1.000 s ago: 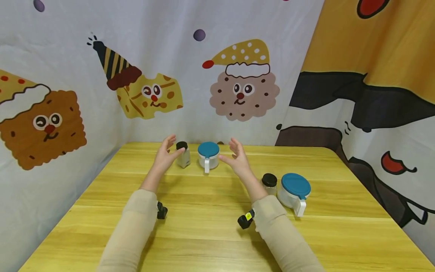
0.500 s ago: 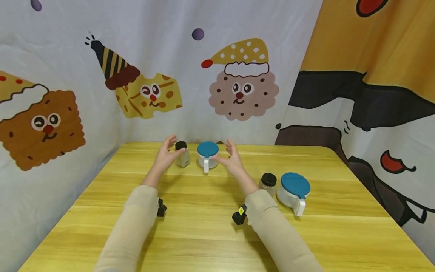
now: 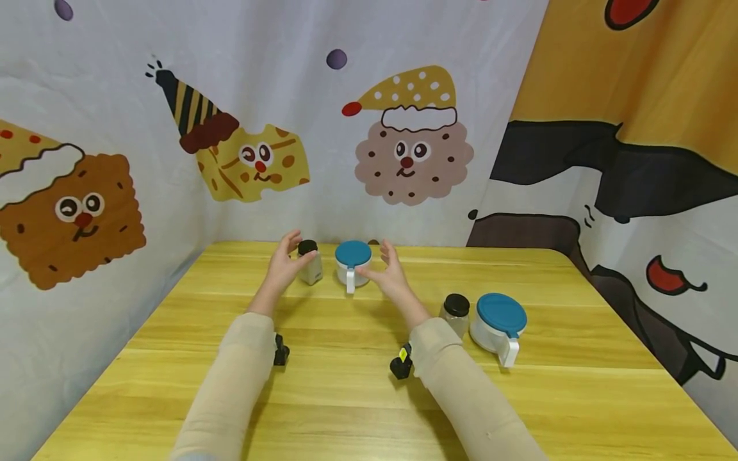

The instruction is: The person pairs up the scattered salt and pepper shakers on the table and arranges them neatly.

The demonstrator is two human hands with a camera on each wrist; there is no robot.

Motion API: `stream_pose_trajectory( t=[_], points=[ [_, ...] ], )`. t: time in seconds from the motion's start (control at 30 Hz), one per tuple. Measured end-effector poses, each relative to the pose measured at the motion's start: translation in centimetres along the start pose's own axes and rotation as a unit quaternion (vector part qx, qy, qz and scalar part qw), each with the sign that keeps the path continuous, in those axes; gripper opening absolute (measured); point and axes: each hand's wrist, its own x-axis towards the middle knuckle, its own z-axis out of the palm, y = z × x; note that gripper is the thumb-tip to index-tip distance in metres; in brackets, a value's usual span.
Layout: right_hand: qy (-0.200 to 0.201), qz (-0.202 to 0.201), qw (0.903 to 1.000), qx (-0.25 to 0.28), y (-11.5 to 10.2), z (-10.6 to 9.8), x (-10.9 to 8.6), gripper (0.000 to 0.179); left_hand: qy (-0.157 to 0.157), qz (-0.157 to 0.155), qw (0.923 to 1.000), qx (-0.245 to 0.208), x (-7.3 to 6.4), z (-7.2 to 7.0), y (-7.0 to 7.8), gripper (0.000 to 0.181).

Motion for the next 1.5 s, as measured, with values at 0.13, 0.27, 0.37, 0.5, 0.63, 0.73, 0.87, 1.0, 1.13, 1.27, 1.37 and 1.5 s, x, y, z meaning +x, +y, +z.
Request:
stream_pose_trajectory(
  t=[0.13,0.27,0.37,0.5,0.63,0.73,0.87,1.0,1.13,1.27,1.37,1.5],
  points=[
    [-0.001,0.012,0.9999,0.001,-0.3,0.4,0.2,0.098,0.001,0.001,1.0,-0.007,0.0,0.1,0.1,0.073],
    [-0.003,0.025,0.9997,-0.002,-0.3,0.8,0.6,0.099,0.005,0.0,0.9999,-0.01,0.1,0.2,0.1,0.073],
    [-0.008,0.03,0.9995,-0.011,-0.2,1.1,0.8,0.1,0.008,-0.004,0.9999,-0.009,0.2,0.3,0.0,0.073],
    [-0.012,0.039,0.9989,-0.023,-0.2,1.3,1.0,0.101,0.01,-0.011,0.9998,-0.012,0.4,0.6,-0.2,0.072],
    [-0.008,0.05,0.9983,-0.028,-0.1,1.3,1.2,0.102,0.013,-0.018,0.9997,-0.011,0.5,0.7,-0.4,0.072],
    [-0.008,0.052,0.9981,-0.031,0.0,1.3,1.4,0.103,0.016,-0.019,0.9997,-0.005,0.7,0.8,-0.4,0.071],
    [-0.014,0.048,0.9983,-0.029,0.3,1.3,1.6,0.103,0.02,-0.022,0.9995,-0.003,0.8,1.0,-0.5,0.07],
    [-0.024,0.041,0.9986,-0.026,0.4,1.4,1.7,0.102,0.025,-0.027,0.9993,-0.008,0.8,1.2,-0.7,0.069],
    [-0.031,0.035,0.9984,-0.032,0.4,1.6,1.8,0.101,0.026,-0.032,0.9991,-0.013,0.8,1.4,-0.8,0.068],
    [-0.035,0.031,0.9981,-0.041,0.4,1.6,2.0,0.1,0.032,-0.038,0.9986,-0.017,1.1,1.7,-1.1,0.065],
    [-0.038,0.03,0.9978,-0.046,0.2,1.7,2.1,0.099,0.04,-0.038,0.9982,-0.023,1.2,1.9,-1.3,0.063],
    [-0.042,0.037,0.9974,-0.046,0.2,1.9,2.1,0.099,0.049,-0.039,0.9975,-0.033,1.1,2.0,-1.5,0.063]
  ],
)
